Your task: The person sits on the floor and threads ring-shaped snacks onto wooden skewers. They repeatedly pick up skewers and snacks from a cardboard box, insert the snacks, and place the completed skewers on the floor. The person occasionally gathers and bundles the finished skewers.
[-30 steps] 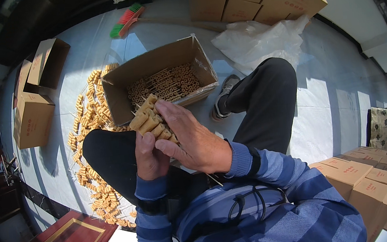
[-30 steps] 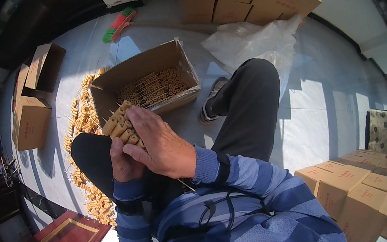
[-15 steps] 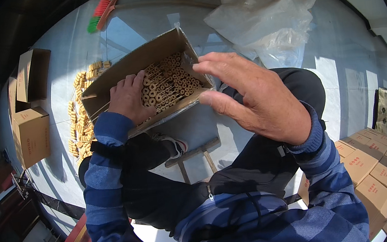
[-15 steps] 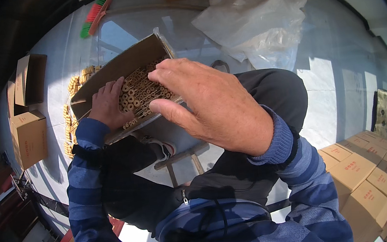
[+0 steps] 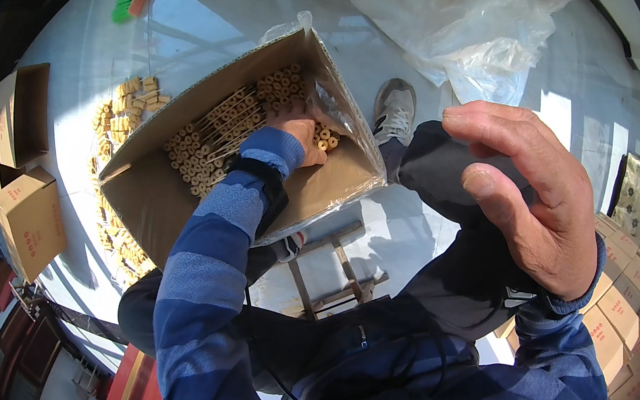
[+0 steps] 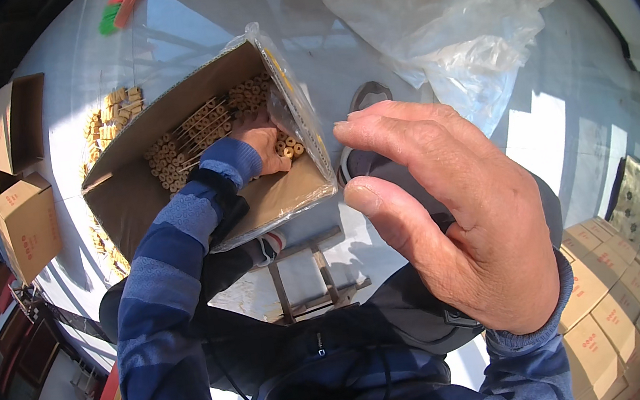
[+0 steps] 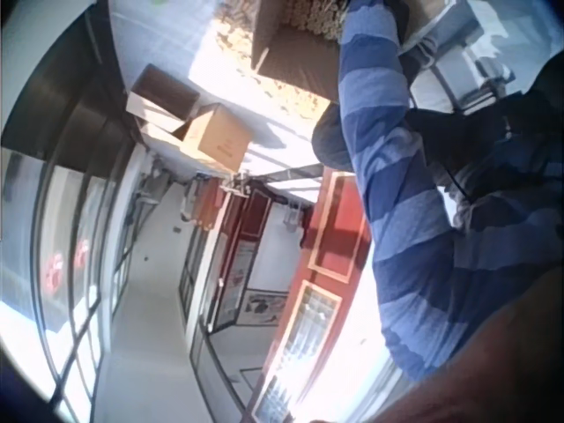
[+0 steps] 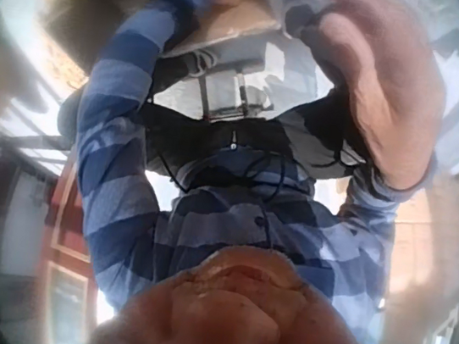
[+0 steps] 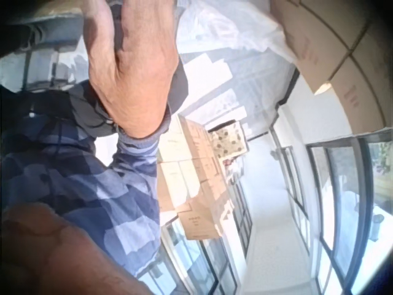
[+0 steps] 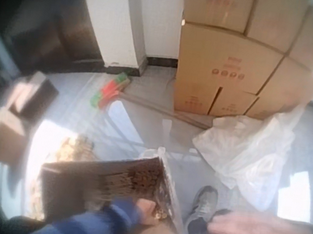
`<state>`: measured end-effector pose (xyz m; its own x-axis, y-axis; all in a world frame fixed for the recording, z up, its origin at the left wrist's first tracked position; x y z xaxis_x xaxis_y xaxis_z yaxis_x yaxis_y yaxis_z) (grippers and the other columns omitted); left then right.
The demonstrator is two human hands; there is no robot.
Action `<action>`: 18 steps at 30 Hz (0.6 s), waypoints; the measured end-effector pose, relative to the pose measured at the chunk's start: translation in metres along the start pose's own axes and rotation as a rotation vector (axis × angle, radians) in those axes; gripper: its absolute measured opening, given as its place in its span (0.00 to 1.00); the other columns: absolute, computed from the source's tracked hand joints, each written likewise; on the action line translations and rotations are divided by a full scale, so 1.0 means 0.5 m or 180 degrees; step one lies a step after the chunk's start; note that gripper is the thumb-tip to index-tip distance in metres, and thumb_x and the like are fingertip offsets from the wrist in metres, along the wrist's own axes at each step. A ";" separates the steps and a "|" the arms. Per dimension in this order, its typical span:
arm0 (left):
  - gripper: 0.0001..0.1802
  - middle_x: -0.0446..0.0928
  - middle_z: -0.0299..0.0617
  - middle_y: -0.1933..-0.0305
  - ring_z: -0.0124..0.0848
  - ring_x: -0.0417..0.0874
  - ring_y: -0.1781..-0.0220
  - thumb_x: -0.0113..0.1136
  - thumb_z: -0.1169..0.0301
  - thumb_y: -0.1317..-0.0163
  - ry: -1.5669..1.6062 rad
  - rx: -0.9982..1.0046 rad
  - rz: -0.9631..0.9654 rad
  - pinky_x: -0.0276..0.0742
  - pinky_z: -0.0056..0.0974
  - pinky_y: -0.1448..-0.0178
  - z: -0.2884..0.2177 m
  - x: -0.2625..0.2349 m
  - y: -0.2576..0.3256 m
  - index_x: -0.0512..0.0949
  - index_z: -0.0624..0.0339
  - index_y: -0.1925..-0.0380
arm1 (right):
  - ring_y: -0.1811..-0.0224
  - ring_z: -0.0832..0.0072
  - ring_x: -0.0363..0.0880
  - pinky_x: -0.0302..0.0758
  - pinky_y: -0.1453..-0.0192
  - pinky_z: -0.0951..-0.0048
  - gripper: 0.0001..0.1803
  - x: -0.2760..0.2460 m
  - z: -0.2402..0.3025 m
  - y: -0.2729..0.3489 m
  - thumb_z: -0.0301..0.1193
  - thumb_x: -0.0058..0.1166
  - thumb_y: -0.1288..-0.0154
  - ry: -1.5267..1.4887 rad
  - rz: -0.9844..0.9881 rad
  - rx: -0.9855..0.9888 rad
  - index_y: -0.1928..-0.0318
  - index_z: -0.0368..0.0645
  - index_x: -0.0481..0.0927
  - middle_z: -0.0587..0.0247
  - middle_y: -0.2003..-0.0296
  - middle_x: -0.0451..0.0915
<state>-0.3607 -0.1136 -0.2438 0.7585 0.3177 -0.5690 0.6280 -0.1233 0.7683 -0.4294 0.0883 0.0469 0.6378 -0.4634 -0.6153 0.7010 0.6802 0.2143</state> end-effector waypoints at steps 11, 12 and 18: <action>0.65 0.58 0.51 0.24 0.51 0.65 0.26 0.77 0.42 0.54 0.0238 0.0329 -0.0586 0.66 0.49 0.26 0.018 0.071 -0.063 0.50 0.55 0.22 | 0.46 0.57 0.81 0.74 0.40 0.65 0.19 0.020 0.001 -0.003 0.36 0.61 0.30 0.0150 0.0213 -0.0120 0.46 0.35 0.81 0.48 0.49 0.82; 0.65 0.59 0.52 0.25 0.52 0.65 0.26 0.77 0.43 0.55 0.0162 0.0370 -0.0488 0.67 0.50 0.27 0.019 0.073 -0.064 0.51 0.56 0.23 | 0.46 0.57 0.81 0.74 0.40 0.65 0.19 0.021 0.002 -0.002 0.36 0.61 0.31 0.0188 0.0222 -0.0158 0.46 0.35 0.81 0.48 0.49 0.82; 0.60 0.65 0.53 0.32 0.52 0.68 0.29 0.81 0.50 0.58 -0.0224 0.0177 -0.0174 0.71 0.50 0.30 0.012 0.063 -0.063 0.60 0.57 0.27 | 0.46 0.56 0.81 0.74 0.40 0.66 0.18 0.032 0.011 -0.005 0.32 0.62 0.32 0.0138 0.0298 -0.0110 0.46 0.35 0.81 0.48 0.50 0.83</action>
<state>-0.3554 -0.1055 -0.2876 0.7320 0.2587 -0.6302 0.6759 -0.1603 0.7193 -0.4195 0.0761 0.0407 0.6850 -0.3723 -0.6262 0.6271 0.7389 0.2466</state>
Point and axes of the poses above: each hand's wrist, its own y-axis away from the middle knuckle, its own x-axis out of the palm, z = x × y, the point moved 2 cm from there along -y, towards the middle knuckle
